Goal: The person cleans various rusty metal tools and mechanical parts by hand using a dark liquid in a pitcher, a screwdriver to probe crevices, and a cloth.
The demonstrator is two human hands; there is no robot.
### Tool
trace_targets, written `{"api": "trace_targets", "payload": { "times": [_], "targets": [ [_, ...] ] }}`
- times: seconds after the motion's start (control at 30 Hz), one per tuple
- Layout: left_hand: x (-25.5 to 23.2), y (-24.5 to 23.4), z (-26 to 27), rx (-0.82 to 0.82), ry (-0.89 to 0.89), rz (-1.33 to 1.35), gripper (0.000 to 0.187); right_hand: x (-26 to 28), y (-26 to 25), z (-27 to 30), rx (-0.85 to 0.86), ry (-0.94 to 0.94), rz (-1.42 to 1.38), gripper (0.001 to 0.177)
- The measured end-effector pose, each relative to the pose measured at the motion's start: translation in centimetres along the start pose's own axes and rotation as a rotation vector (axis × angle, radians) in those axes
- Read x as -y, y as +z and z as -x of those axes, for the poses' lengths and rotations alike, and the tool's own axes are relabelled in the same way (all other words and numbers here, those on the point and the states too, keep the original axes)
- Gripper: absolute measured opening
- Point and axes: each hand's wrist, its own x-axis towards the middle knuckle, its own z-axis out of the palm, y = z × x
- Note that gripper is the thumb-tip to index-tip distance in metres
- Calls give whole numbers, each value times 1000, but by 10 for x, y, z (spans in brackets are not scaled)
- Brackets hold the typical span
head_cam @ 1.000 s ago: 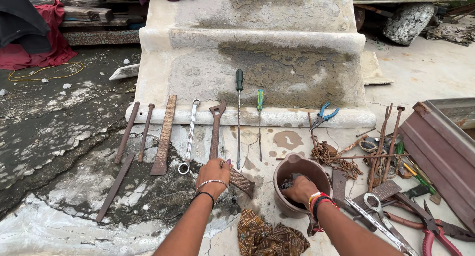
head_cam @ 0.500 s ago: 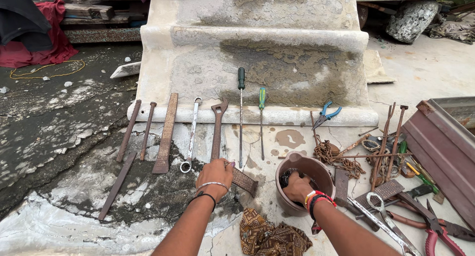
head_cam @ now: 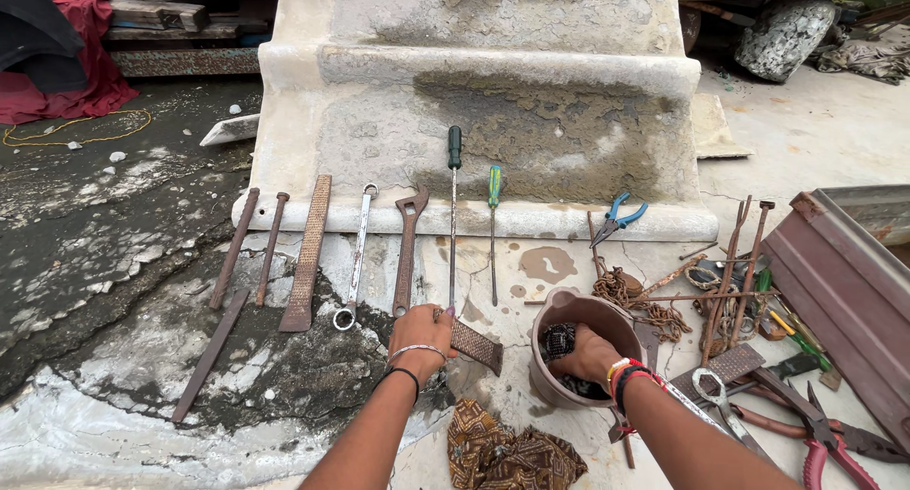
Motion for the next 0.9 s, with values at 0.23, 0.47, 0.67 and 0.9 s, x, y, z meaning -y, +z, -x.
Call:
{"api": "trace_targets", "payload": {
  "times": [0.23, 0.47, 0.67, 0.9],
  "targets": [
    [5, -13, 5, -8, -15, 6, 34, 25, -30, 31, 136, 322, -860, 49],
    [6, -36, 24, -19, -25, -112, 35, 33, -33, 46, 248, 564, -1580, 21],
    [4, -36, 28, -13, -28, -169, 36, -8, 12, -8, 242, 491, -1614, 22],
    [1, -32, 24, -45, -34, -231, 34, 45, -34, 55, -67, 567, -1473, 32]
  ]
}}
